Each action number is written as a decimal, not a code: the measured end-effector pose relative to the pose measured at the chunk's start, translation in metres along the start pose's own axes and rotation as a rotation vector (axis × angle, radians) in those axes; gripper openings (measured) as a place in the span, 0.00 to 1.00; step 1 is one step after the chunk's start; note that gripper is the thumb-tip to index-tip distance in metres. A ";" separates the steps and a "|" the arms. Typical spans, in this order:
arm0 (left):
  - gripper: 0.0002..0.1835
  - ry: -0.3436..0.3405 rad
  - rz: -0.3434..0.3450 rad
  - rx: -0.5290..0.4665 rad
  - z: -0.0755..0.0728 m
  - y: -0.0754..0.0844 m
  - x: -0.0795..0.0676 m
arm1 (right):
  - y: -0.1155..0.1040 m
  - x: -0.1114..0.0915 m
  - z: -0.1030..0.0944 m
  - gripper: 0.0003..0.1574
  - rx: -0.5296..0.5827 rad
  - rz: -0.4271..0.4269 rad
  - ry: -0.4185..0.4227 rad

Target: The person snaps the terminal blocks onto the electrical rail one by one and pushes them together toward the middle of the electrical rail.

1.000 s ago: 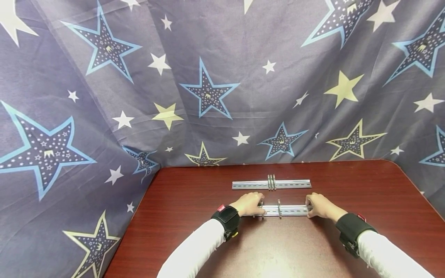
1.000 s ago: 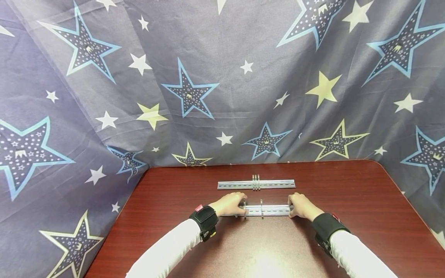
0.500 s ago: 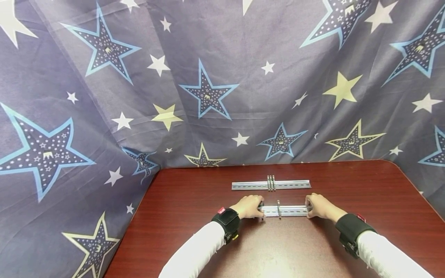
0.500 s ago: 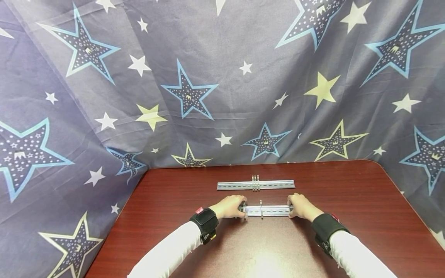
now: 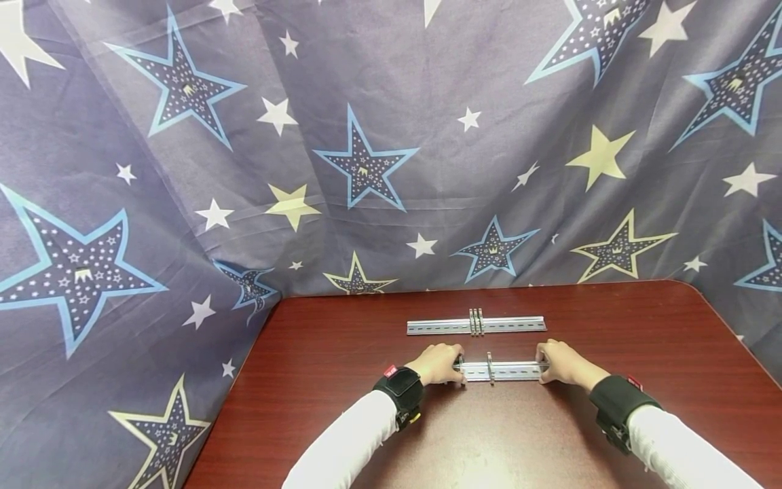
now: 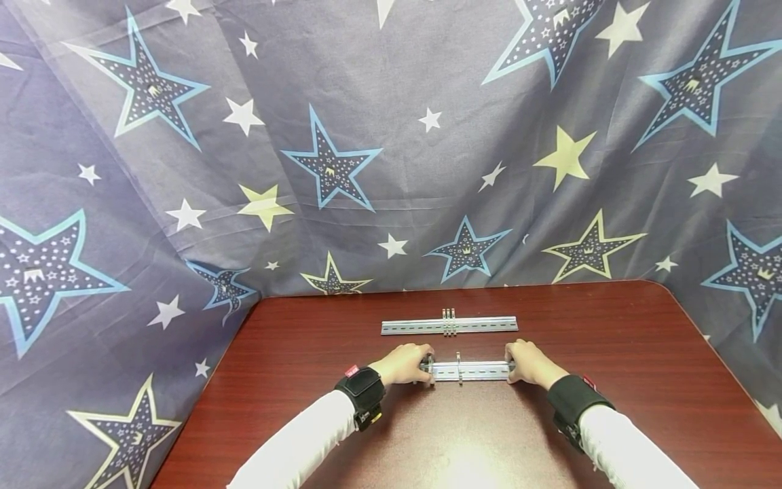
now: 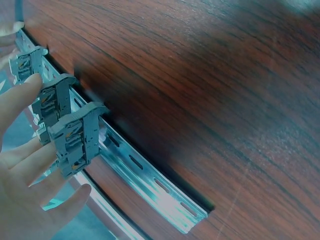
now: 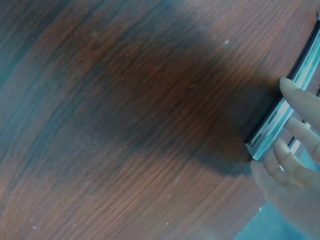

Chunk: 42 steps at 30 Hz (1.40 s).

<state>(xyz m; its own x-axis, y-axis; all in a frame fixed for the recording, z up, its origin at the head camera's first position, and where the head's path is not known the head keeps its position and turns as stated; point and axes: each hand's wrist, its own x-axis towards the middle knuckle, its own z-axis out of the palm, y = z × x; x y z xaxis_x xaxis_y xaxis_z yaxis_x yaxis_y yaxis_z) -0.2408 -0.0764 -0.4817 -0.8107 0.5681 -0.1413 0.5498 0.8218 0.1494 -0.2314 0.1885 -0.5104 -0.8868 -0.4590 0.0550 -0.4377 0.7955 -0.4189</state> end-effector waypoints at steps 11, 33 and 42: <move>0.25 0.015 0.008 0.009 0.003 0.010 0.006 | -0.001 0.000 0.000 0.20 0.001 0.010 -0.013; 0.22 0.027 -0.047 -0.003 0.006 0.029 0.016 | 0.001 0.001 0.000 0.20 -0.012 -0.005 -0.001; 0.22 0.045 -0.059 0.008 0.007 0.033 0.019 | 0.000 0.000 -0.001 0.21 -0.009 -0.004 -0.001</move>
<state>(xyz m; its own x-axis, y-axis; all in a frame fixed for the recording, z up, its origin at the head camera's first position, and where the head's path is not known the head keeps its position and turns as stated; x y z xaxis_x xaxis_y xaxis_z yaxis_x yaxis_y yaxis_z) -0.2364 -0.0380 -0.4864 -0.8498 0.5165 -0.1053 0.5025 0.8541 0.1340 -0.2318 0.1891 -0.5093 -0.8847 -0.4627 0.0563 -0.4430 0.7971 -0.4104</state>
